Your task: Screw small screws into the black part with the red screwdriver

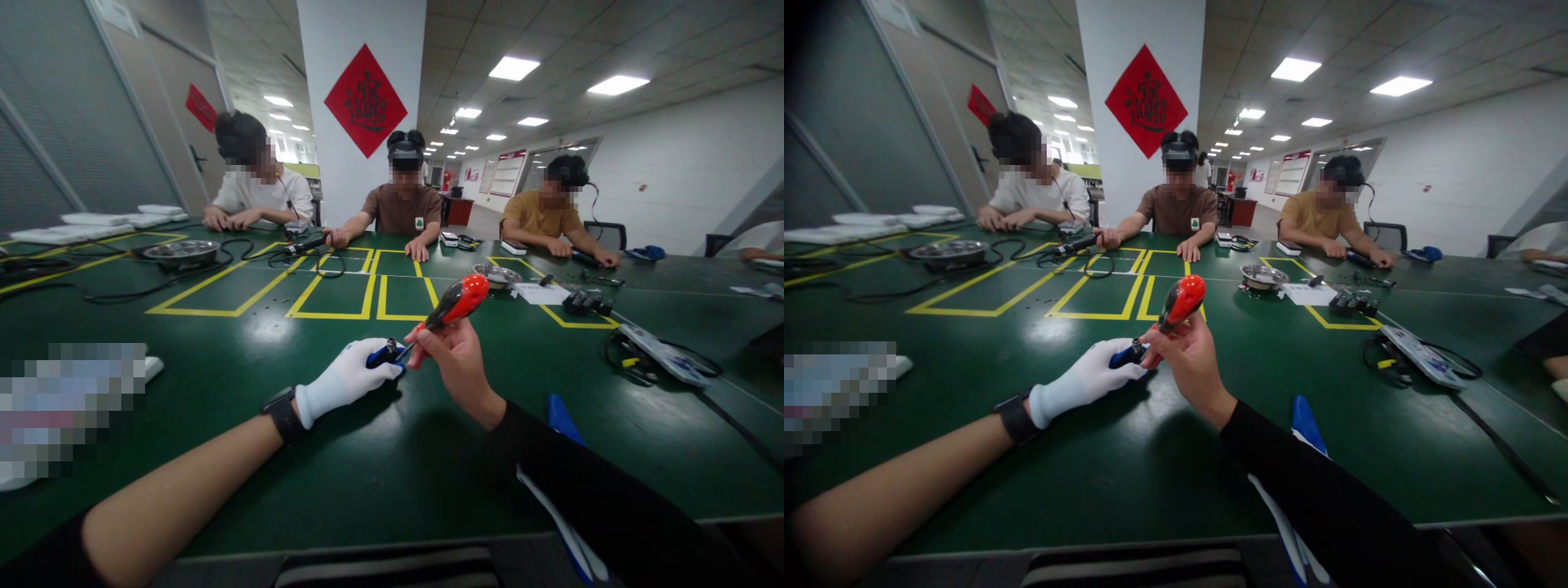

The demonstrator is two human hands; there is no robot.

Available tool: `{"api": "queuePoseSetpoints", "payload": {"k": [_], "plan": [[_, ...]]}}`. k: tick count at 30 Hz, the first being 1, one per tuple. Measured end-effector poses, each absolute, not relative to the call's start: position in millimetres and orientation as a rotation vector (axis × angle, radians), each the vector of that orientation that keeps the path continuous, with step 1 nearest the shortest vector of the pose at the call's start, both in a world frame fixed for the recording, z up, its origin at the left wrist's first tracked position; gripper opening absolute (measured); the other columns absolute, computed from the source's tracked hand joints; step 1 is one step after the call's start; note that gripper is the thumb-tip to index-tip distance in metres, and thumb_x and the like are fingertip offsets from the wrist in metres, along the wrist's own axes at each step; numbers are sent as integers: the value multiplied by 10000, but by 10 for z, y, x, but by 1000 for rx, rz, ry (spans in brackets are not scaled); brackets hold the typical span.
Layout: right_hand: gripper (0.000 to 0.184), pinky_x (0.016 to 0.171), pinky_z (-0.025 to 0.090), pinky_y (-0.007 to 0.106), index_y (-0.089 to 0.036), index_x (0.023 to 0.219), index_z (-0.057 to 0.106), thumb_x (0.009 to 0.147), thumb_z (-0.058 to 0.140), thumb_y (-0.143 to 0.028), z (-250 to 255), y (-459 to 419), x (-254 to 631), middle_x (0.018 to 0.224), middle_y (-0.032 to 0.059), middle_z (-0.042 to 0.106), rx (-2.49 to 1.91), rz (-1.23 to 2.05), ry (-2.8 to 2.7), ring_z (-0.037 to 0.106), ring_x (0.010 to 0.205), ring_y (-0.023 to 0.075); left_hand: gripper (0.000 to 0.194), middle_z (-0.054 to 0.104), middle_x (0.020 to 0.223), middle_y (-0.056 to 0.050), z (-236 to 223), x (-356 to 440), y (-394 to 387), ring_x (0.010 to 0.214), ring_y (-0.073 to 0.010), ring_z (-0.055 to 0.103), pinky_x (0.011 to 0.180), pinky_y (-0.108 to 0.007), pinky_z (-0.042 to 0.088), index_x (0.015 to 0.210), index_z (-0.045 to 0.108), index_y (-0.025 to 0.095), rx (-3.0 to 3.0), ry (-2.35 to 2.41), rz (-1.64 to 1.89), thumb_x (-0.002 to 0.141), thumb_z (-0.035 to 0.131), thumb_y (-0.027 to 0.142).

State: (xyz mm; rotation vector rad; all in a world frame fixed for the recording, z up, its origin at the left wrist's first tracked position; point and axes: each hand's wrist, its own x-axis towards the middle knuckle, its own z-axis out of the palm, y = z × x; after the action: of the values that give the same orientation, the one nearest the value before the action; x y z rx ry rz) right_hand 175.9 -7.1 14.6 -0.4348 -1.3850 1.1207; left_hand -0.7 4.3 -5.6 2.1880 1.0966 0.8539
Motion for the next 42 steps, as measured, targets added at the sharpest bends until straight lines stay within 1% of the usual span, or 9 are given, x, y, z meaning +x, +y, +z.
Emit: {"api": "queuePoseSetpoints", "payload": {"k": [6,11,21,26,29,32,36,40,42], "plan": [[245,587,553,272,-224,1133,500,902,539,-296,149,-100,1774,919,19,660,-406,1208,-1386,634,604,103,199,594,756,13,-48,-9,34,692,-146,516,640,-246,397,808,598,164,2237,1099,869,830,547,355],[298,566,540,257,-210,1158,529,878,577,-297,132,-90,1771,906,27,676,-438,1112,-1406,613,584,96,257,610,808,-9,-38,-3,23,732,-164,522,677,-265,416,864,612,161,2263,1105,865,839,530,403],[249,574,543,263,-204,1064,547,856,608,-326,120,-88,1765,862,21,685,-459,1035,-1414,616,583,103,277,616,802,-8,-44,3,25,730,-163,535,697,-271,433,877,623,159,2284,1113,862,841,535,419],[224,586,537,256,-205,1042,542,858,608,-314,97,-74,1771,863,20,682,-450,1046,-1421,617,588,98,285,638,866,-23,-82,-2,54,785,-186,567,750,-298,455,906,634,161,2302,1110,870,771,633,413],[227,589,534,255,-206,1041,544,854,613,-315,97,-69,1771,862,17,680,-452,1042,-1416,612,585,96,364,648,987,-41,-82,8,52,887,-214,586,824,-325,460,1003,631,174,2295,1065,927,722,691,398],[215,589,532,259,-202,1016,549,851,617,-322,101,-72,1766,852,17,679,-458,1034,-1420,614,591,101,410,644,1090,-51,-54,18,36,970,-223,589,897,-332,442,1102,610,182,2260,1032,981,746,678,374],[211,584,538,259,-198,1004,546,850,617,-323,109,-84,1759,849,21,680,-460,1038,-1416,617,587,101,275,675,975,-33,-21,18,21,872,-201,608,827,-298,453,992,643,170,2254,1080,955,800,614,365],[267,554,552,250,-214,1040,495,836,638,-310,120,-98,1751,825,3,687,-447,1059,-1407,644,567,107,224,678,897,-15,-28,18,23,814,-188,599,768,-272,451,913,655,164,2259,1133,947,780,622,340],[283,538,554,243,-223,1015,466,821,660,-294,127,-106,1747,797,-15,686,-442,1062,-1393,652,558,110,215,671,856,-4,-40,21,25,772,-174,589,745,-263,448,897,660,161,2247,1140,963,773,623,333]]}}
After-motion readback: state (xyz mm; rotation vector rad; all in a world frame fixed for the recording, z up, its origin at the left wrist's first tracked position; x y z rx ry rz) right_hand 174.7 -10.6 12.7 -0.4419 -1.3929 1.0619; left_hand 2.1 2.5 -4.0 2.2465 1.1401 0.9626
